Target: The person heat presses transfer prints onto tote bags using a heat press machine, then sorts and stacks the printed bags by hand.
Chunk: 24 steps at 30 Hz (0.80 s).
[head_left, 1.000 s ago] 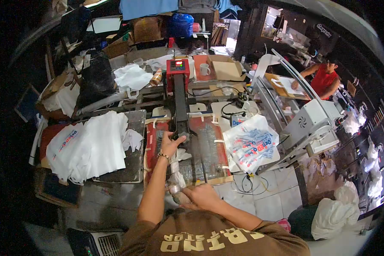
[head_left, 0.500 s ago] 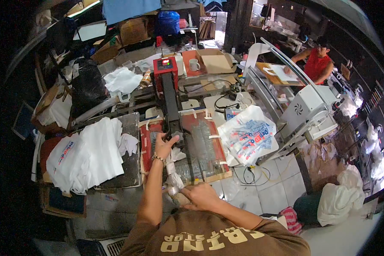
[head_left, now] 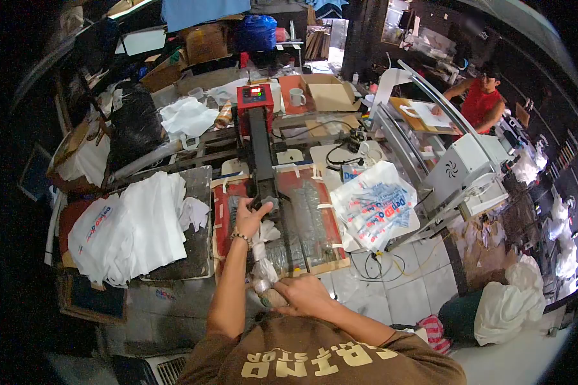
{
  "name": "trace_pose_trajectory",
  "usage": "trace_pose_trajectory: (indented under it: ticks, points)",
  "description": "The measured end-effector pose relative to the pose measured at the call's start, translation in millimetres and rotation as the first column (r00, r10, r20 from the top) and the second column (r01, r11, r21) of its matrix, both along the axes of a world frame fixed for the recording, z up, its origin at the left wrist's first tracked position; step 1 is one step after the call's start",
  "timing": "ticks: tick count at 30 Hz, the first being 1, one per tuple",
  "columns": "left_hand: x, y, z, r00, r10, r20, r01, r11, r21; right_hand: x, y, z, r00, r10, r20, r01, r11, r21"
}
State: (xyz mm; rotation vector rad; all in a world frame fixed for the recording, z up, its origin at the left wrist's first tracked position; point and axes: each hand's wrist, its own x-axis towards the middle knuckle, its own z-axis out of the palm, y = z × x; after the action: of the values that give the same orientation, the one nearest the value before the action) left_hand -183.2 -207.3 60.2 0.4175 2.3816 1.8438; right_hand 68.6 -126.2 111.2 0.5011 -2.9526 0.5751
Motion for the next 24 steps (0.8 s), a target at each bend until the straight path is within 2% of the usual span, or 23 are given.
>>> trace_pose_trajectory:
  ticks: [2, 5, 14, 16, 17, 18, 19, 20, 21, 22, 23, 24]
  points:
    - [1, 0, 2, 1.0, 0.0, 0.022, 0.001, 0.999, -0.032, 0, -1, -1, 1.0, 0.0, 0.007, 0.0, 1.0, 0.01]
    - [0, 1, -1, 0.999, 0.042, -0.033, -0.043, 0.999, -0.032, -1, 0, 0, 1.0, 0.006, 0.029, -0.006, 1.0, 0.0]
    - [-1, 2, -4, 0.999, 0.032, -0.026, -0.03, 0.998, 0.062, 1, -2, -4, 1.0, -0.012, 0.005, 0.012, 1.0, 0.011]
    - [-6, 1, -4, 0.999, 0.019, -0.037, -0.022, 0.996, -0.083, 0, -2, -5, 0.995, -0.023, 0.1, 0.016, 0.997, 0.075]
    - [12, 4, 20, 0.992, -0.051, 0.116, 0.028, 0.982, 0.186, 0, -3, -6, 0.995, 0.01, 0.101, -0.017, 0.997, 0.07]
    - [12, 0, 22, 0.981, -0.087, 0.173, 0.063, 0.988, 0.14, 0, -2, -6, 0.999, 0.006, 0.043, -0.007, 0.999, 0.04]
    - [5, 2, 9, 0.987, -0.089, 0.136, 0.063, 0.981, 0.185, -1, -2, -7, 1.0, 0.004, -0.015, -0.003, 1.0, 0.007]
    - [6, 4, 4, 0.998, -0.042, 0.053, 0.031, 0.979, 0.202, -3, -1, -9, 1.0, 0.016, -0.009, -0.015, 0.997, 0.074]
    - [-13, 6, -18, 0.999, -0.028, 0.045, 0.025, 0.998, 0.049, -4, -2, -8, 0.998, 0.063, -0.011, -0.062, 0.996, 0.068]
    - [-18, 9, -25, 1.0, 0.002, 0.014, -0.003, 1.0, 0.01, -5, -4, -4, 0.999, 0.03, 0.045, -0.033, 0.996, 0.077]
    - [-23, 12, -36, 0.998, -0.034, 0.045, 0.026, 0.985, 0.168, -5, -6, 3, 0.995, -0.005, 0.098, -0.004, 0.996, 0.092]
    - [-15, 11, -24, 1.0, 0.024, -0.017, -0.022, 0.995, 0.097, -4, -8, 16, 0.996, -0.012, 0.083, 0.008, 0.998, 0.056]
